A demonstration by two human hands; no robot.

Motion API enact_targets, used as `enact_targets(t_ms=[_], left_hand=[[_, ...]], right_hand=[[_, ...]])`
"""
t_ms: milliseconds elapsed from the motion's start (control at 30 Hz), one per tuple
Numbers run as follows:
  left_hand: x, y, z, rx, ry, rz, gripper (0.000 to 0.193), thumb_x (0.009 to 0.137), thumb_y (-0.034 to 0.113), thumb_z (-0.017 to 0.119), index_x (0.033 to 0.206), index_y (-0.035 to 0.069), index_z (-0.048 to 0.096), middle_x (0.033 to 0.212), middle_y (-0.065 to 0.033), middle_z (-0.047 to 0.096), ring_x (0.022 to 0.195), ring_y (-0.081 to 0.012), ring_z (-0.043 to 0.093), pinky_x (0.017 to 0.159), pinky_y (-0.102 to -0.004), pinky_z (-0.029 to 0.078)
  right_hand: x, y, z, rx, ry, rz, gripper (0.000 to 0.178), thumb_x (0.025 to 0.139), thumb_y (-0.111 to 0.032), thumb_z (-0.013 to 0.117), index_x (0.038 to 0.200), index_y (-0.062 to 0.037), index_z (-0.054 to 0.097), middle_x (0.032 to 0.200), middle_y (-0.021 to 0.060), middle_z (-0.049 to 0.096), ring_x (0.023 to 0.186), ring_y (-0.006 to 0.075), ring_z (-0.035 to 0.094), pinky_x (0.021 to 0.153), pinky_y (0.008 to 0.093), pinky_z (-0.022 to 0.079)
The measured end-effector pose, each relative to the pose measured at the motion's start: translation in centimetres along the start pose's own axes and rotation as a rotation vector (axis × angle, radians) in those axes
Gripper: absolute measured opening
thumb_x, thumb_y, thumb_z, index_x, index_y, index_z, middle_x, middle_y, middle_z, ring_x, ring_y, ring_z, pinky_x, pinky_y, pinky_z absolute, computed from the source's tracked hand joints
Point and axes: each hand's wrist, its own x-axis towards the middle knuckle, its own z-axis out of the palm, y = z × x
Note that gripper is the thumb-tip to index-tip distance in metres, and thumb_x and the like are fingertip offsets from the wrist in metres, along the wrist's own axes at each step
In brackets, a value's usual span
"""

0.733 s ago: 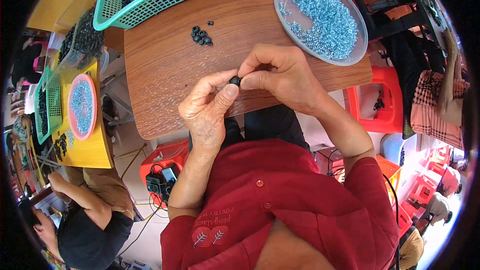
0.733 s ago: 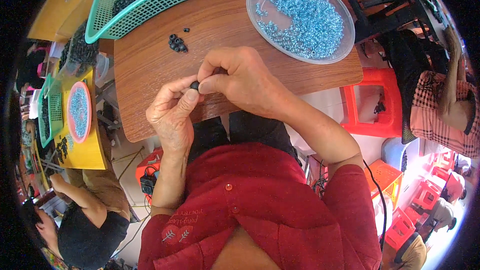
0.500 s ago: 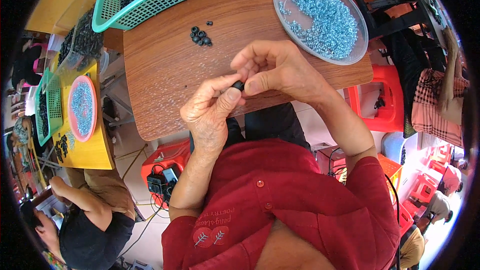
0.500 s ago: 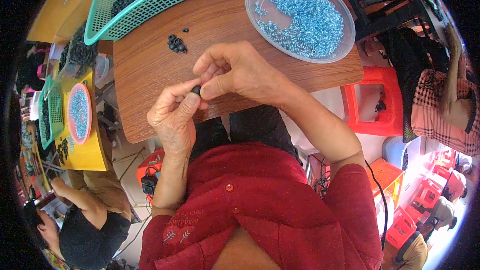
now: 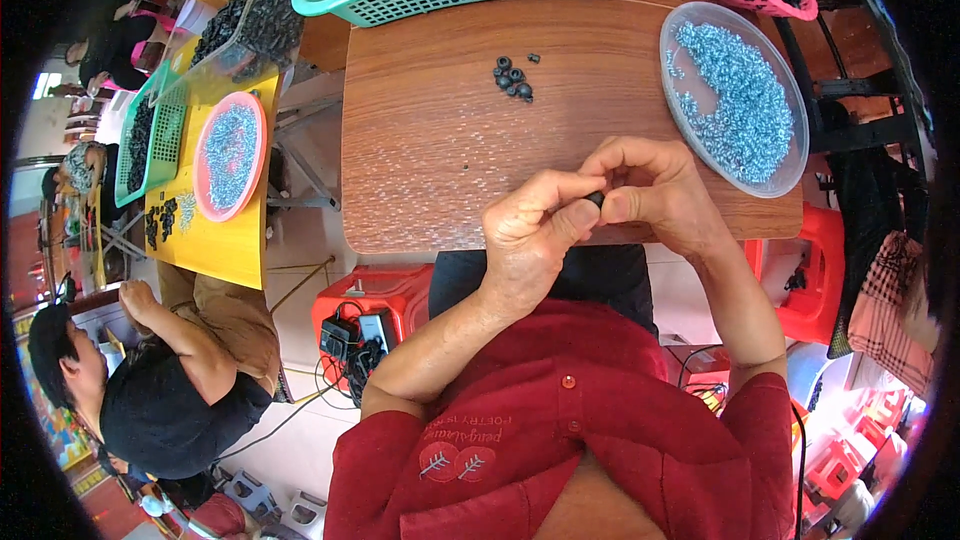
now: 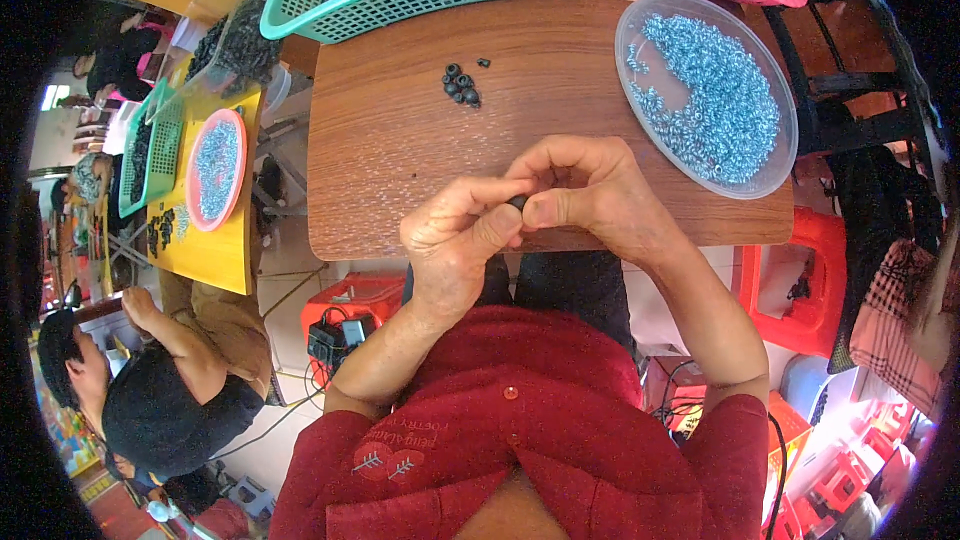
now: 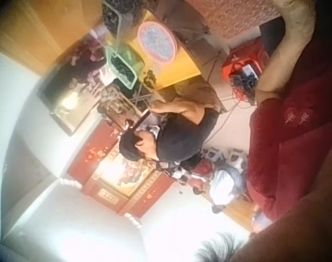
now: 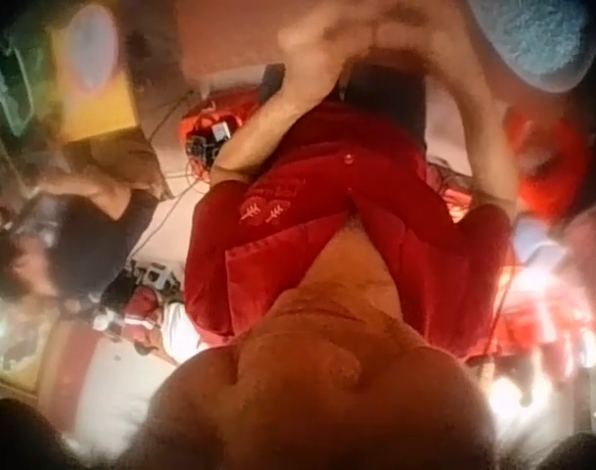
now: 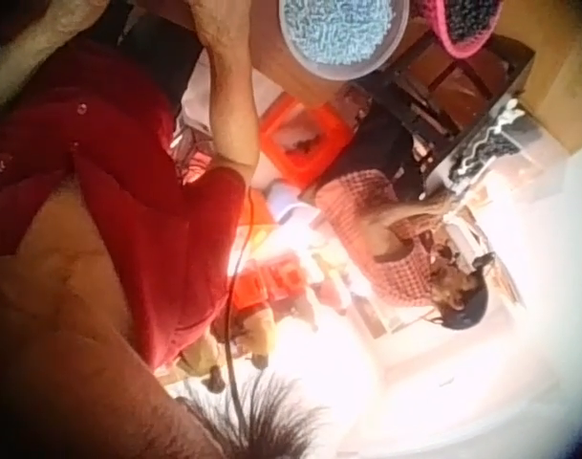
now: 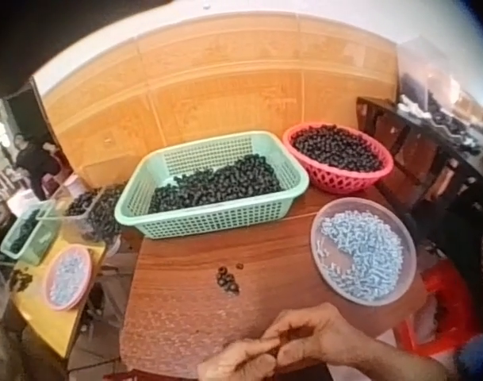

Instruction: The person assembles small components by inserting cylindrical beads into black rings by hand, then grabs a handful of additional black rings from a basket and piles them onto the desk.

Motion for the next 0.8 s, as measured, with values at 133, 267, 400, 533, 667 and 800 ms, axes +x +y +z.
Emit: enact_targets(t_ms=[133,267,400,533,667,800], left_hand=[[1.1,0.2,-0.2,-0.215,-0.012,-0.045,0.038,0.083,-0.001,0.064,0.118,0.000,0.049,0.083,-0.0071,0.063,0.065,-0.0093,0.056,0.058,-0.0208,0.048],[2.0,0.5,-0.1,-0.272,0.056,-0.096,0.054,0.082,-0.003,0.064,0.128,0.002,0.035,0.085,-0.0113,0.065,0.064,-0.0119,0.059,0.058,-0.0226,0.050],[1.9,0.4,-0.3,-0.285,0.081,-0.087,0.047,0.082,-0.003,0.062,0.124,-0.003,0.039,0.077,-0.0104,0.064,0.060,-0.0148,0.060,0.060,-0.0240,0.049],[1.9,0.2,-0.3,-0.294,0.021,-0.063,0.045,0.084,0.003,0.064,0.121,-0.005,0.041,0.076,-0.0117,0.065,0.061,-0.0157,0.060,0.061,-0.0237,0.048],[1.8,0.3,-0.5,-0.205,-0.004,-0.099,0.037,0.087,0.006,0.060,0.117,-0.007,0.044,0.080,-0.0179,0.067,0.064,-0.0159,0.061,0.061,-0.0239,0.048],[1.9,0.0,-1.0,-0.169,0.059,-0.106,0.032,0.087,0.006,0.061,0.112,-0.007,0.048,0.078,-0.0178,0.066,0.063,-0.0151,0.060,0.061,-0.0236,0.048]], right_hand=[[0.2,-0.1,0.4,0.086,0.061,-0.049,0.025,0.076,0.000,0.066,0.101,0.0022,0.065,0.086,0.0083,0.064,0.073,0.0135,0.061,0.068,0.0248,0.051],[0.7,0.0,-0.2,-0.378,0.044,-0.354,0.021,0.079,-0.001,0.065,0.099,0.0014,0.067,0.086,0.0054,0.061,0.072,0.0130,0.061,0.066,0.0252,0.049],[0.9,0.1,0.5,-0.138,0.019,-0.279,0.019,0.079,-0.001,0.065,0.097,0.0016,0.068,0.086,0.0053,0.060,0.071,0.0125,0.061,0.067,0.0249,0.049],[0.4,0.2,-0.5,-0.157,0.011,-0.259,0.020,0.078,-0.001,0.064,0.097,0.0021,0.068,0.096,0.0081,0.062,0.090,0.0157,0.057,0.080,0.0275,0.046],[-0.2,-0.2,-1.0,-0.024,0.092,-0.143,0.020,0.078,-0.003,0.065,0.097,0.0026,0.067,0.089,0.0105,0.066,0.081,0.0152,0.062,0.072,0.0250,0.050],[-0.5,-0.8,-1.8,0.045,0.098,-0.125,0.021,0.079,-0.006,0.066,0.098,0.0036,0.066,0.080,0.0125,0.067,0.070,0.0147,0.064,0.064,0.0227,0.053]])
